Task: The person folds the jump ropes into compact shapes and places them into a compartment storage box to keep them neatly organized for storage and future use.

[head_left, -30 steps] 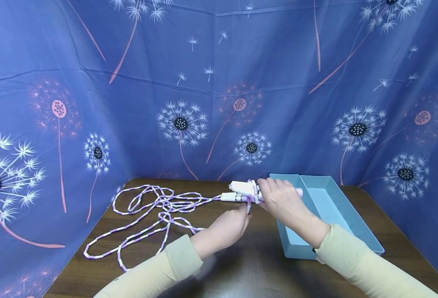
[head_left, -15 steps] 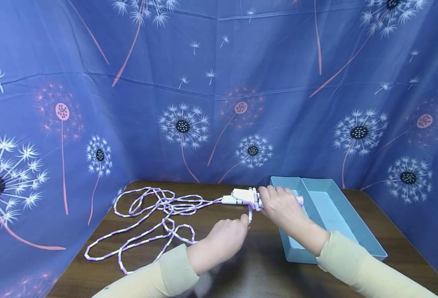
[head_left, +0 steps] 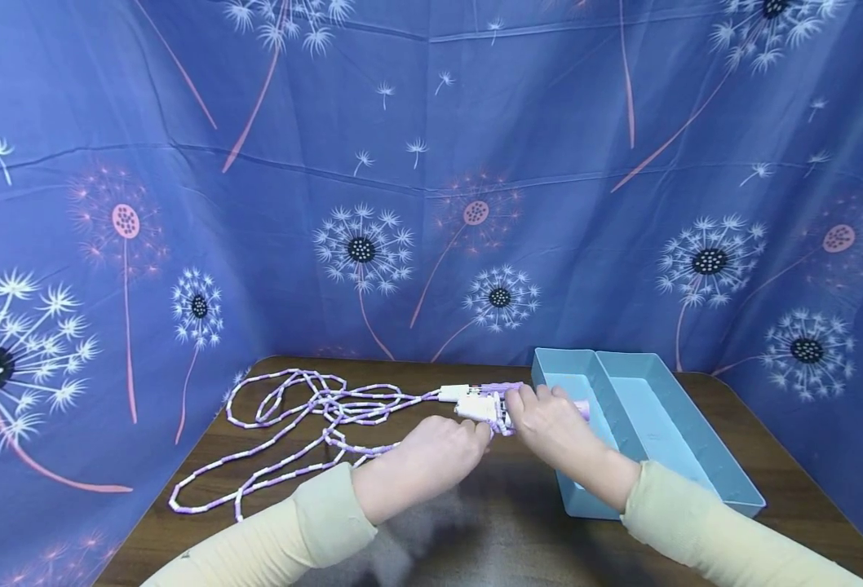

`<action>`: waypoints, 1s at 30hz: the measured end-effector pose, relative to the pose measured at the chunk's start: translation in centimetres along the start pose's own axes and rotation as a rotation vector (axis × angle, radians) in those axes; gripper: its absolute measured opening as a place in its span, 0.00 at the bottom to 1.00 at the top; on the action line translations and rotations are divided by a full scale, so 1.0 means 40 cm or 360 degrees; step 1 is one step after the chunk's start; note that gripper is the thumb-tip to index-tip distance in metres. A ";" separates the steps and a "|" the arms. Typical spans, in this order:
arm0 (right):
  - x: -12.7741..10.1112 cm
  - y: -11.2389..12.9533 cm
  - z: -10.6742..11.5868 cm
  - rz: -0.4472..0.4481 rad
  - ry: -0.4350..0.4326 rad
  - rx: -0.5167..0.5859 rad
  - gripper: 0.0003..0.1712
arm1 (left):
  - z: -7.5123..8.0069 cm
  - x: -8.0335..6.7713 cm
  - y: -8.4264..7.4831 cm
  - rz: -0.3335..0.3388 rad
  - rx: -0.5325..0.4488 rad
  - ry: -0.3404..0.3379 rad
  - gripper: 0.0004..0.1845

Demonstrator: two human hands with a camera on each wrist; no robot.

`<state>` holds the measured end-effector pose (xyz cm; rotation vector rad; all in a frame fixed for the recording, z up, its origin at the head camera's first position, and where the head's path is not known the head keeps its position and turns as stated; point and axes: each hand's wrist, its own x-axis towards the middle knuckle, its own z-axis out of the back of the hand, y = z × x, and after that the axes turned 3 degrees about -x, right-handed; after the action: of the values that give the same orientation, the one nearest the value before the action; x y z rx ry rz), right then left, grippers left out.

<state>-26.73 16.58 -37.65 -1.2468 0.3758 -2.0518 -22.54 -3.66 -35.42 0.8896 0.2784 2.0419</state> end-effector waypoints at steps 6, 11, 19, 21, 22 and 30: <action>-0.004 0.016 -0.004 0.0091 0.0009 0.0037 0.17 | 0.019 0.009 0.032 -0.0174 0.0058 -0.0013 0.11; -0.004 0.023 0.001 0.0201 -0.0001 0.0087 0.17 | 0.029 0.013 0.068 -0.0322 0.0059 -0.0026 0.10; 0.000 0.018 0.026 0.0381 0.0075 0.0169 0.08 | 0.014 0.012 0.114 -0.0573 0.0007 0.0015 0.13; -0.001 0.019 0.033 0.0399 0.0081 0.0195 0.13 | 0.006 0.012 0.122 -0.0617 -0.0019 -0.0006 0.11; 0.000 0.019 0.036 0.0401 0.0085 0.0208 0.14 | 0.000 0.011 0.127 -0.0638 -0.0017 -0.0018 0.11; 0.007 0.016 0.053 0.0386 0.0050 0.0269 0.13 | -0.035 0.017 0.155 -0.0689 -0.0060 -0.0041 0.10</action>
<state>-24.72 16.16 -36.79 -1.0168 0.3426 -1.8563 -27.66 -6.65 -33.06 0.7559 0.3815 1.6289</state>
